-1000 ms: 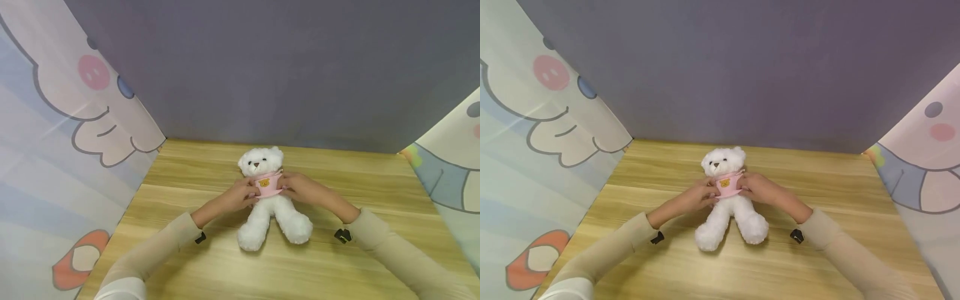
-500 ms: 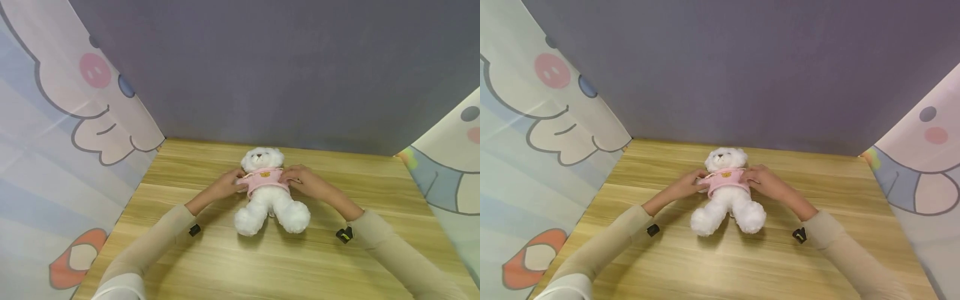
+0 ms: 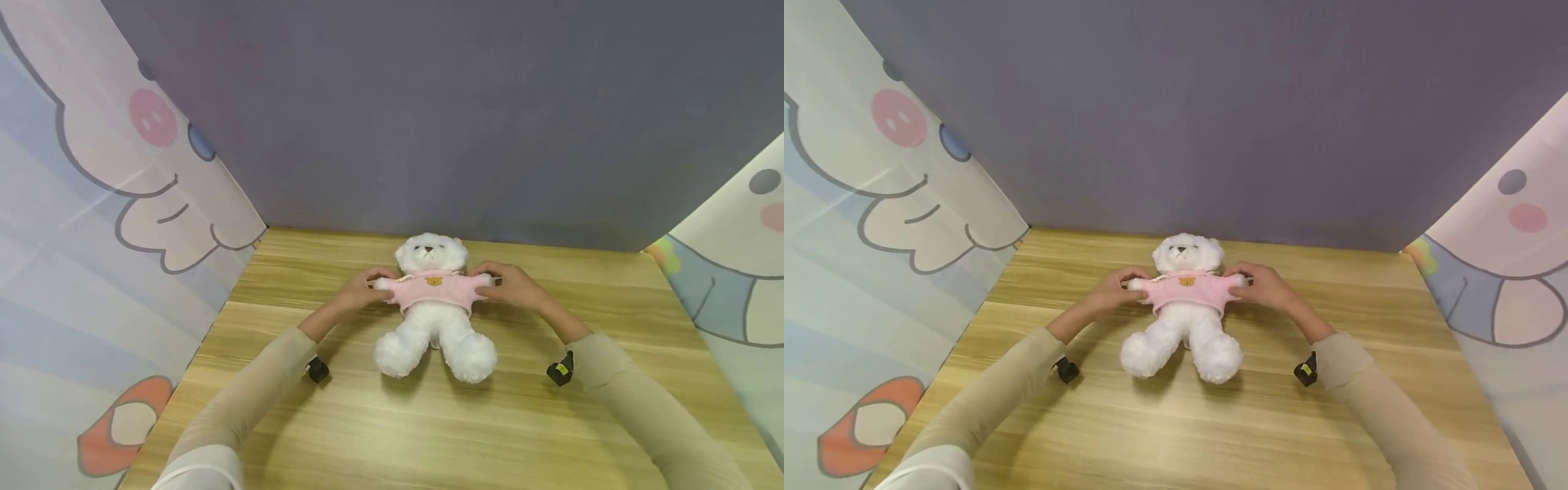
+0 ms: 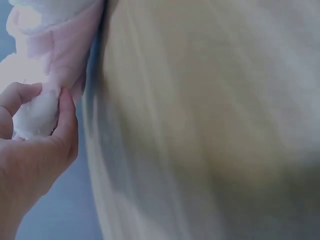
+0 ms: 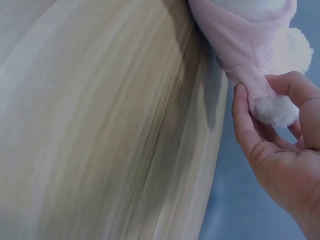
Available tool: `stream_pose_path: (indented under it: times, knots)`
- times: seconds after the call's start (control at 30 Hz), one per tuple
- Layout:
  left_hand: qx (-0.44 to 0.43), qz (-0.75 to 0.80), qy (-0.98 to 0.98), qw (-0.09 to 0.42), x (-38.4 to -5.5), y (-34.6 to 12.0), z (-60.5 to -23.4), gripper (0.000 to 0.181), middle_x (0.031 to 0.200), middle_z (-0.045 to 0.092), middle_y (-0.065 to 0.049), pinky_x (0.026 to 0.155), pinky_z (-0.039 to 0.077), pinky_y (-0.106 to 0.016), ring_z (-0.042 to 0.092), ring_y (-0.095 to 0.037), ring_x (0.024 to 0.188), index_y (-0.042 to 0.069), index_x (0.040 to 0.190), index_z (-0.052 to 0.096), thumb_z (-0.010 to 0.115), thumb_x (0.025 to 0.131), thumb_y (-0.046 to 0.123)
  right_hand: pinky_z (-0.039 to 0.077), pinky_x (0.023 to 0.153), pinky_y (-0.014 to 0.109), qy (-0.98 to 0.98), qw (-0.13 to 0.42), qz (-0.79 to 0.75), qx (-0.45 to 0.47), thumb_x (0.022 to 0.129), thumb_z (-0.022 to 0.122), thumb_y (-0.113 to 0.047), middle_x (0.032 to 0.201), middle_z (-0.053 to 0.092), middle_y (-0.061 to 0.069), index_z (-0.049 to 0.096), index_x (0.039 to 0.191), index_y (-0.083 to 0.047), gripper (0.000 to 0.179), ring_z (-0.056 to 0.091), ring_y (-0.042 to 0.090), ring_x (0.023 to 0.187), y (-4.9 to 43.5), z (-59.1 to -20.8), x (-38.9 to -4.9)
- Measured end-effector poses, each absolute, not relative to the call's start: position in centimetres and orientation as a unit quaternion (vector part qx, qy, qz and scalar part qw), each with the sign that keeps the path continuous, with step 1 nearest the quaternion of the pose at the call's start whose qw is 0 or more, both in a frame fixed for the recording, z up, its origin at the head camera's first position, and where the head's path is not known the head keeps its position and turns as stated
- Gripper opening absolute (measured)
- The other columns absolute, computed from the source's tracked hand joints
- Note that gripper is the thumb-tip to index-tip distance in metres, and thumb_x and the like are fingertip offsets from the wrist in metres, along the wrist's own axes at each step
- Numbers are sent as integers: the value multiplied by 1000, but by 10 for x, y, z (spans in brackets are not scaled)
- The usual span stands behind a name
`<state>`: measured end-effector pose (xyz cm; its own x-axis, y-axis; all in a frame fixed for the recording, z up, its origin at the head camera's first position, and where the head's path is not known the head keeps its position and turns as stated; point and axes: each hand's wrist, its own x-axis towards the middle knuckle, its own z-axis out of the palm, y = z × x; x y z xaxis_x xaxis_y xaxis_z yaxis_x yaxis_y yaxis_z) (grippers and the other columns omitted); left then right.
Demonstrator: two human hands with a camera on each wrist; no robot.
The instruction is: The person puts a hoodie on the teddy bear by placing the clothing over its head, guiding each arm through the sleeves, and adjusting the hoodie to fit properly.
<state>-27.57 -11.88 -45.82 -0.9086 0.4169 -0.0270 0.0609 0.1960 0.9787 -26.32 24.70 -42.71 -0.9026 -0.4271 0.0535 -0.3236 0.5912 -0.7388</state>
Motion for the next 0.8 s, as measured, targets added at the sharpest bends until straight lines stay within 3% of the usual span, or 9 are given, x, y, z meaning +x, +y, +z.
stream_pose_path:
  times: [0.13, 0.3, 0.5, 0.7, 0.8]
  knots:
    - [167, 614, 763, 116, -283, -118, -446, 35, 137, 54, -20, 83, 58, -38, 61, -23, 103, -2, 119, 63, 73, 86, -2, 54, 95, 47, 883, 61, -422, -196, 93, 74, -16, 136, 60, 19, 68, 124, -9, 33, 61, 37, 118, 249, -424, -268]
    - [152, 638, 750, 79, -291, -113, -438, 31, 122, 59, -13, 80, 57, -40, 60, -19, 95, -3, 114, 63, 69, 85, -8, 58, 88, 39, 858, 83, -476, -172, 95, 73, -18, 140, 55, 22, 64, 127, -4, 36, 64, 38, 114, 242, -423, -275]
    - [144, 720, 676, 61, -296, -99, -447, 23, 115, 59, -7, 78, 55, -23, 60, -16, 99, -2, 112, 62, 69, 91, -6, 59, 82, 41, 819, 90, -547, -149, 99, 68, -24, 140, 52, 21, 60, 126, 3, 38, 63, 21, 99, 226, -431, -285]
    - [92, 734, 670, 61, -295, -110, -450, 21, 111, 62, -8, 70, 55, -22, 62, -13, 88, 0, 107, 69, 73, 88, -6, 59, 79, 39, 819, 74, -559, -109, 97, 71, -23, 137, 56, 20, 65, 118, 2, 34, 64, 15, 93, 227, -438, -283]
    - [60, 734, 671, 86, -294, -117, -451, 28, 111, 60, -11, 65, 50, -22, 59, -12, 80, -4, 117, 63, 71, 90, -6, 58, 83, 36, 809, 78, -572, -108, 97, 71, -21, 138, 55, 21, 63, 122, 4, 37, 63, 14, 100, 228, -440, -283]
